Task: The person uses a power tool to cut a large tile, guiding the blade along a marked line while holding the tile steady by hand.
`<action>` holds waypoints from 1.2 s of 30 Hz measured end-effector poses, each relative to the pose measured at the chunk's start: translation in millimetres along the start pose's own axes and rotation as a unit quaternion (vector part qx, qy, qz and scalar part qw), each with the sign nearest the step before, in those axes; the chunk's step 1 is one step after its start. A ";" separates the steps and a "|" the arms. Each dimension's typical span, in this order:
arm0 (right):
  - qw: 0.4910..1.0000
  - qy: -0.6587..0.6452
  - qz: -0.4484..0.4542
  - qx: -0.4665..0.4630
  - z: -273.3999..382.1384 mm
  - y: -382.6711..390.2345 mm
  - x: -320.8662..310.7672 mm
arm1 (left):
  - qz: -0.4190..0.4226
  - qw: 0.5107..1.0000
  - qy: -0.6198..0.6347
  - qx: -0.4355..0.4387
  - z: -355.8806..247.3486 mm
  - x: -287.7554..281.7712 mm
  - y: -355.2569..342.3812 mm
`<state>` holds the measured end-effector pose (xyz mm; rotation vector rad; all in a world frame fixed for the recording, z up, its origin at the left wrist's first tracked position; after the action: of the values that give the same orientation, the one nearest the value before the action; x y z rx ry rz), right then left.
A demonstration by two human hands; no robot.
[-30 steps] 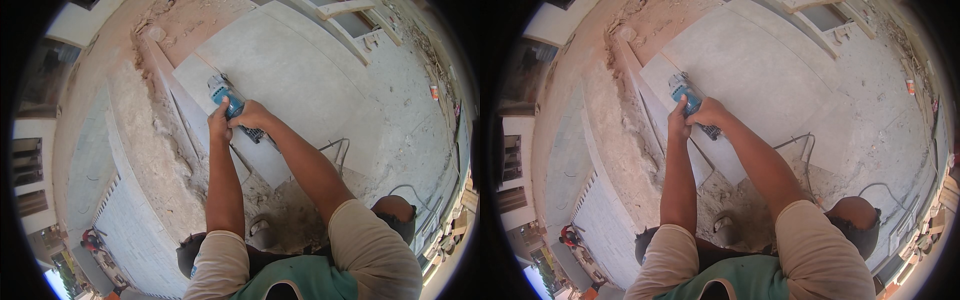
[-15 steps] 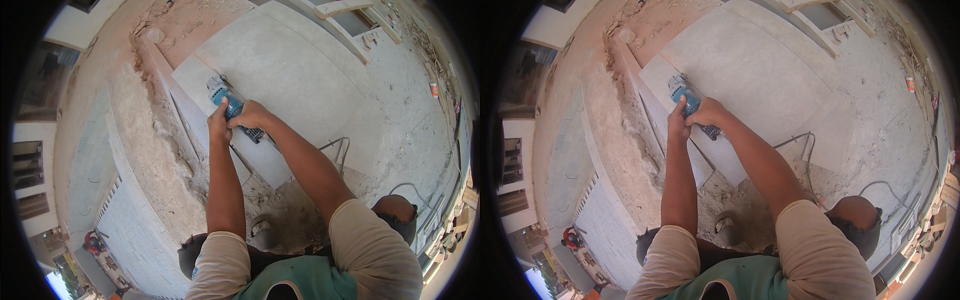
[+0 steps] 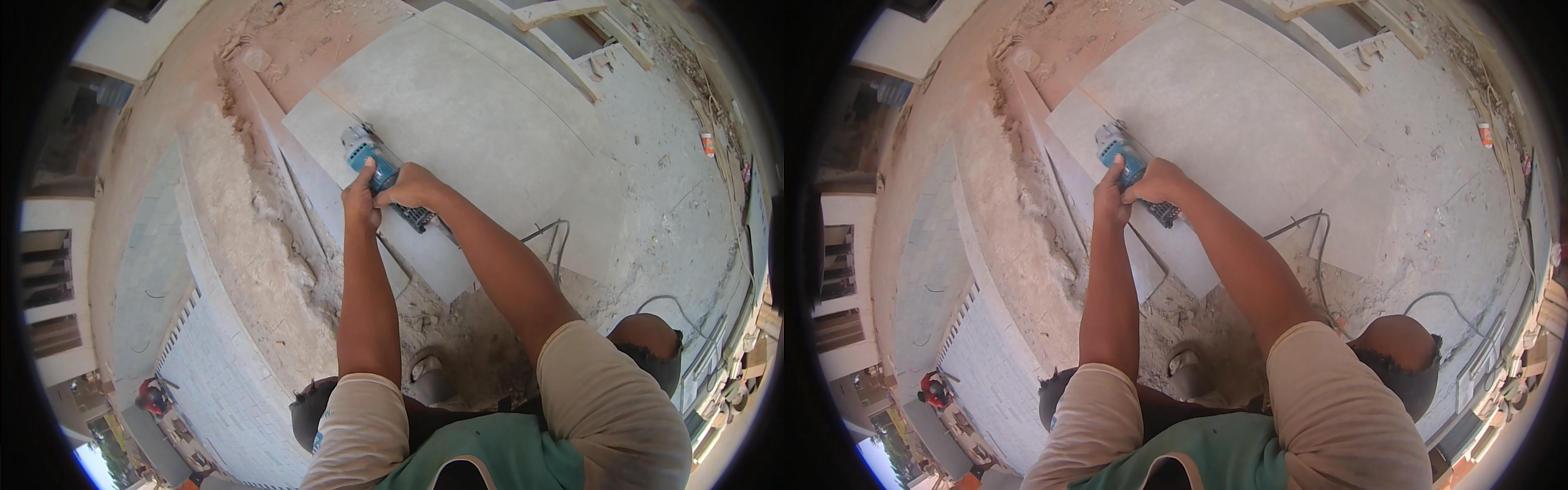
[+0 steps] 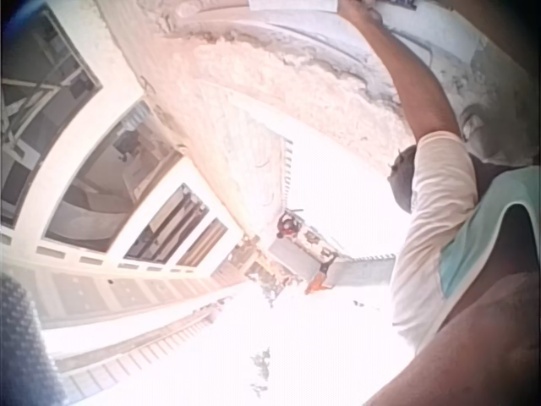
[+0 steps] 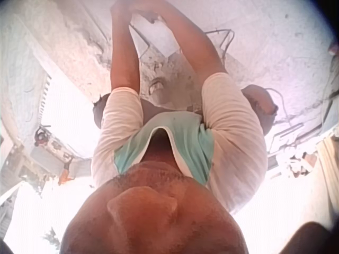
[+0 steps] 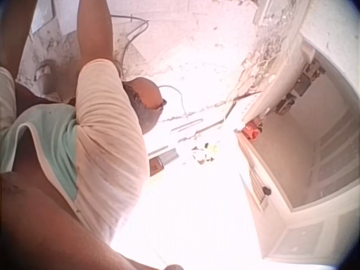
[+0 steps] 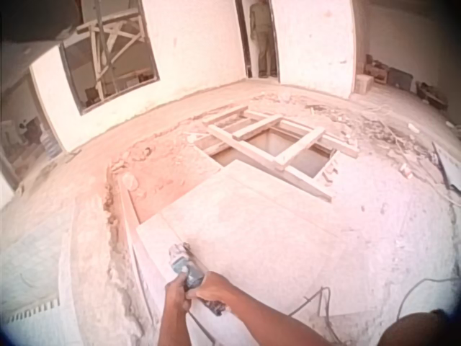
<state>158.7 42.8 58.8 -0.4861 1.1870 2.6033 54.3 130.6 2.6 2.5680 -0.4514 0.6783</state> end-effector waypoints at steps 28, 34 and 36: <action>1.000 0.002 -0.007 0.003 -11.1 8.5 0.1 | 0.003 0.999 -0.043 -0.029 7.7 3.9 16.6; 1.000 0.001 -0.003 0.003 -15.3 10.7 0.5 | 0.005 0.998 -0.048 -0.032 11.0 5.4 20.5; 1.000 -0.001 0.000 0.004 -15.9 13.0 -0.1 | 0.006 0.999 -0.045 -0.031 10.7 6.3 22.0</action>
<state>157.4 22.4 57.9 -0.4807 1.1955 2.5982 54.6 105.4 4.8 2.5464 -0.5099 0.5473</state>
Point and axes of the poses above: each hand's wrist, its own y-axis away from the middle knuckle, its own x-axis out of the palm, z = x × y, the point moved 9 cm from there along -y, towards the middle knuckle, and after that the axes turned 10 degrees about x, right-handed, at the moved point
